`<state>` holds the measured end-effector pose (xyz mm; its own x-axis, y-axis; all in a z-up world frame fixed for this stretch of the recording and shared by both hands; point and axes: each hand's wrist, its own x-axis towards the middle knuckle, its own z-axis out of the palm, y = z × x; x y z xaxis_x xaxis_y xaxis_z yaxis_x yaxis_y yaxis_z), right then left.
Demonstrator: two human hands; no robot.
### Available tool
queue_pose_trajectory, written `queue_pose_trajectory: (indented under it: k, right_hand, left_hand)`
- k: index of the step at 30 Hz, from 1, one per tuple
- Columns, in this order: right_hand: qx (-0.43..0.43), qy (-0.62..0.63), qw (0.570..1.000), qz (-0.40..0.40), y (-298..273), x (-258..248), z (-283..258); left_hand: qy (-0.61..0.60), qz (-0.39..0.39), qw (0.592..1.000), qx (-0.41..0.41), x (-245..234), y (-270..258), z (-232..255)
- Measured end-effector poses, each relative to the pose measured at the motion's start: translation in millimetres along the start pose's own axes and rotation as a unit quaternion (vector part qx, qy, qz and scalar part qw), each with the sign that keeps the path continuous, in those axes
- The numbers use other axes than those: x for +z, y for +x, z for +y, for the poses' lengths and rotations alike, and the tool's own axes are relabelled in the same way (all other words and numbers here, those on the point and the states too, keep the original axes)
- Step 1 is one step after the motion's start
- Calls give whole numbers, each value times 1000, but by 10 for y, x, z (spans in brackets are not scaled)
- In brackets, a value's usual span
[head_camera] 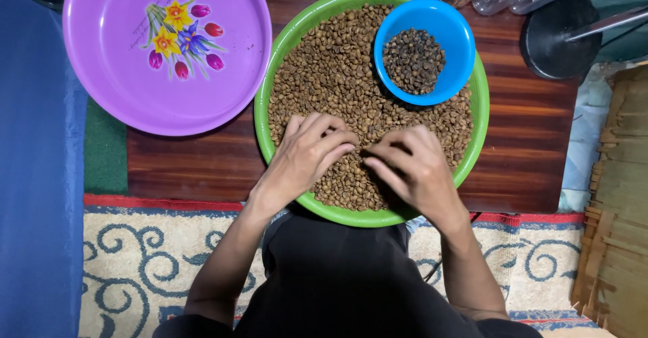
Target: Sorting coffee beans by hand, picking out specific beans from a large bowl and placing them into a smaller bowl for quality control.
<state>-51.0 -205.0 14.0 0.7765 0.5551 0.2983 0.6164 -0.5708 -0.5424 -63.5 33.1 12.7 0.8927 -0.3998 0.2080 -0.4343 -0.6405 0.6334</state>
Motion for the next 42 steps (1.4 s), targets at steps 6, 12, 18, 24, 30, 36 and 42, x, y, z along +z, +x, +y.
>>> queue_pose_trajectory:
  k: [6,12,18,24,30,36,42]
  right_hand:
    - [-2,-81,994,-75,25,59,-141]
    - [7,-136,985,-109,-5,109,-182]
    - [0,-59,997,-45,-42,168,-146]
    - [8,103,987,122,-86,218,-94]
    - [3,174,970,167,-39,118,-134]
    - [52,273,937,214,-6,87,-28]
    - [71,354,910,205,65,42,160]
  left_hand:
    - [-86,62,994,-22,96,-103,-79]
    - [-130,86,988,-23,179,-178,-71]
    - [-157,131,979,2,263,-180,-52]
    - [-217,152,964,3,374,-112,-29]
    - [-257,178,950,12,336,9,139]
    - [-259,196,946,19,282,113,184]
    - [-278,212,937,31,237,307,216]
